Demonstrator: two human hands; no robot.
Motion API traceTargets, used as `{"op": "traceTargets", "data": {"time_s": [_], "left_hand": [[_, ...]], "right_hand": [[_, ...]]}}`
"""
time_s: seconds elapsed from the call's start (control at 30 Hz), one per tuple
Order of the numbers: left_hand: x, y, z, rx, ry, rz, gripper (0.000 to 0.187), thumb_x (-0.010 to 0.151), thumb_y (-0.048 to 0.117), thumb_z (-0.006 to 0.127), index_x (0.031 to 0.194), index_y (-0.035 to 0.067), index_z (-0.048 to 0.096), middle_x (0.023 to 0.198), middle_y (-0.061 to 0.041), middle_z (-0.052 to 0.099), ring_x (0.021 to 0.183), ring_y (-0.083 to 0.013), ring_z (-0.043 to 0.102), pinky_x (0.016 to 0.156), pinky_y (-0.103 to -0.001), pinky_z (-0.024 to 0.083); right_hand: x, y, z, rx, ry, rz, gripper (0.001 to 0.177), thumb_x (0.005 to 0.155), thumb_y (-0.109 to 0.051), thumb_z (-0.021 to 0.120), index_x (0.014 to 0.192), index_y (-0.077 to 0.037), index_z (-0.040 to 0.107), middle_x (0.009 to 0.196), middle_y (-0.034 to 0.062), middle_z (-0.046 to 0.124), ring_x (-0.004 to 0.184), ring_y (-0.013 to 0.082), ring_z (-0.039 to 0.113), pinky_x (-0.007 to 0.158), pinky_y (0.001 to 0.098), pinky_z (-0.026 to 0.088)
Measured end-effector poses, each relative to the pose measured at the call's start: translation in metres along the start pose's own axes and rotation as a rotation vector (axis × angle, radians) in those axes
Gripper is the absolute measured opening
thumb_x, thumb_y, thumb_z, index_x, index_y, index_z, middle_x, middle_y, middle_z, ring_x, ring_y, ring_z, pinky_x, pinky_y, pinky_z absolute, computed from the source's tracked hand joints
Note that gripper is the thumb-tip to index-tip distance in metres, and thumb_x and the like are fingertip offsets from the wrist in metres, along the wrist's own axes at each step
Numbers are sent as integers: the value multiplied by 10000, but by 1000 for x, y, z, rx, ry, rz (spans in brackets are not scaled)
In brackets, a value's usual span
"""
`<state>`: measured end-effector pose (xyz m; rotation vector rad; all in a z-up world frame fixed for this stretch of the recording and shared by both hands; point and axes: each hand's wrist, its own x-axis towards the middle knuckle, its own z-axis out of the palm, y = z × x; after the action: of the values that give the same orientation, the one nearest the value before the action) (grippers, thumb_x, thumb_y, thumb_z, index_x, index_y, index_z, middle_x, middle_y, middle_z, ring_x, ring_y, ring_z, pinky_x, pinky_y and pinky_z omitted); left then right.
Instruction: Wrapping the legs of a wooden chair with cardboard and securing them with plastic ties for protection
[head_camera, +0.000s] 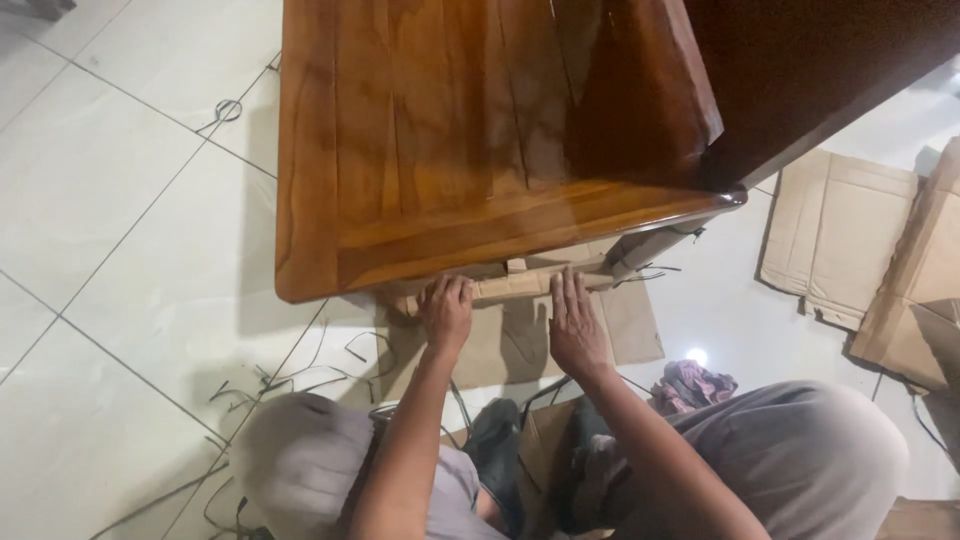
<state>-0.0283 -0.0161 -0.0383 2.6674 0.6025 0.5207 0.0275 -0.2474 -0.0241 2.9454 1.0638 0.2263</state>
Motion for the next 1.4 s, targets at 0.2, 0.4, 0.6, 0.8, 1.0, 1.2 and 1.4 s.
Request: {"op": "traceTargets", "data": {"time_s": [0.2, 0.4, 0.6, 0.8, 1.0, 1.2, 1.4], "left_hand": [[-9, 14, -54, -415, -125, -5, 301, 1008, 126, 540, 1259, 98, 702, 1240, -147, 698, 1239, -374, 625, 1178, -546, 329], [-49, 11, -60, -340, 137, -133, 153, 1008, 112, 608, 1132, 83, 692, 1055, -88, 671, 1041, -283, 697, 934, -418, 575], [-107, -10, -25, -98, -294, -368, 282, 930, 217, 627, 1195, 145, 688, 1317, -83, 575, 1164, -320, 648, 981, -486, 540], [-114, 2, -82, 52, -415, -515, 327, 996, 154, 590, 1297, 46, 657, 1486, -182, 455, 1333, -359, 536, 1027, -498, 504], [-118, -60, -60, 51, -475, -705, 444, 1023, 193, 543, 1434, 25, 533, 1640, -150, 297, 1396, -345, 499, 1065, -475, 546], [-132, -119, -4, -36, -471, -722, 460, 997, 249, 521, 1430, 98, 559, 1582, -103, 436, 1333, -359, 562, 1030, -522, 551], [-113, -97, -39, -128, -505, -778, 424, 1016, 238, 480, 1393, 102, 619, 1401, -101, 613, 1267, -310, 623, 996, -461, 553]], "right_hand": [[-24, -28, -9, 146, -103, 55, 818, 916, -232, 590, 1592, 41, 218, 1693, 255, 132, 1533, 387, 253, 1181, 480, 378], [-46, -36, 34, 248, -120, 56, 766, 896, -239, 620, 1568, -38, 314, 1668, 197, 209, 1437, 366, 424, 1140, 523, 400], [-63, -43, 74, 325, -341, -40, 644, 887, -287, 641, 1474, -129, 429, 1627, 88, 306, 1381, 313, 517, 1106, 463, 460], [-65, -56, 80, 391, -372, -91, 594, 871, -269, 669, 1429, -166, 492, 1505, 76, 433, 1202, 346, 652, 964, 451, 577], [-72, -53, 94, 378, -475, -87, 592, 893, -292, 679, 1446, -250, 475, 1472, 29, 431, 1211, 321, 654, 996, 425, 586], [-70, -52, 60, 456, -557, 14, 416, 925, -292, 609, 1332, -208, 582, 1387, 54, 526, 1161, 355, 674, 957, 488, 601], [-62, -70, 53, 399, -518, -49, 347, 958, -251, 593, 1298, -184, 613, 1310, 56, 572, 1139, 317, 697, 916, 432, 613]]}}
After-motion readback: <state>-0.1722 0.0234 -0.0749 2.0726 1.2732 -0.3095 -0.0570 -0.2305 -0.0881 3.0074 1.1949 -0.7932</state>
